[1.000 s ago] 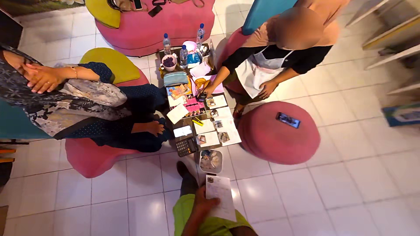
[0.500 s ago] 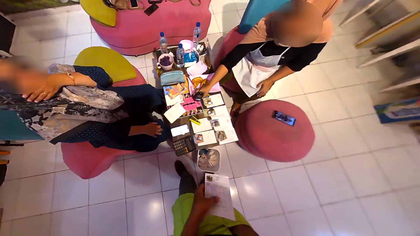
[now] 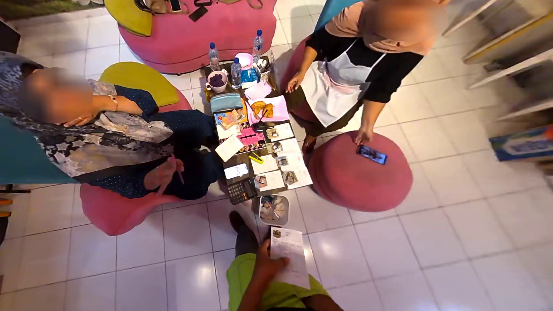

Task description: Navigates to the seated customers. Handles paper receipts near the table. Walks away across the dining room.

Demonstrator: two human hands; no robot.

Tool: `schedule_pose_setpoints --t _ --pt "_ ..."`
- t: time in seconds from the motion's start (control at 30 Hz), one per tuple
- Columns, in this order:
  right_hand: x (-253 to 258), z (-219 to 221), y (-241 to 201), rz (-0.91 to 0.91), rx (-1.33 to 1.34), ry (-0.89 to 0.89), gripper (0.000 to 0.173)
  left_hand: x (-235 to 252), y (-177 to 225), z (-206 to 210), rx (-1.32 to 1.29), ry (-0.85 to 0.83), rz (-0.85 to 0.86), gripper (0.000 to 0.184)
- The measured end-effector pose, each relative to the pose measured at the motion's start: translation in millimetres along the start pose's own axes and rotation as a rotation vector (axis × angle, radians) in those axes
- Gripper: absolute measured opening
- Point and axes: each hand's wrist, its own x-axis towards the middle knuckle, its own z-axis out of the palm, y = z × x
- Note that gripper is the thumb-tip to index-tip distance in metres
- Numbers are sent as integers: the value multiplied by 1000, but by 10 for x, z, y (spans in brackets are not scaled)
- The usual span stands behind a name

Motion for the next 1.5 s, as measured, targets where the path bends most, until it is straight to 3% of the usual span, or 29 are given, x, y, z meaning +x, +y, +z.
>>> schedule_pose_setpoints --t 0.23,1.0,1.23,1.33,1.5 --pt "-25 4 4 -13 55 75 46 -8 -8 19 -1 0 11 70" --pt "199 140 276 62 74 13 53 3 -26 39 2 12 3 72" --pt "-15 -97 -25 62 19 -58 51 17 -23 39 -18 3 -1 73" --pt "75 -82 28 78 6 -91 52 -13 74 32 -87 26 172 70" --pt "185 56 272 31 36 -54 51 -247 650 120 -227 2 445 71"
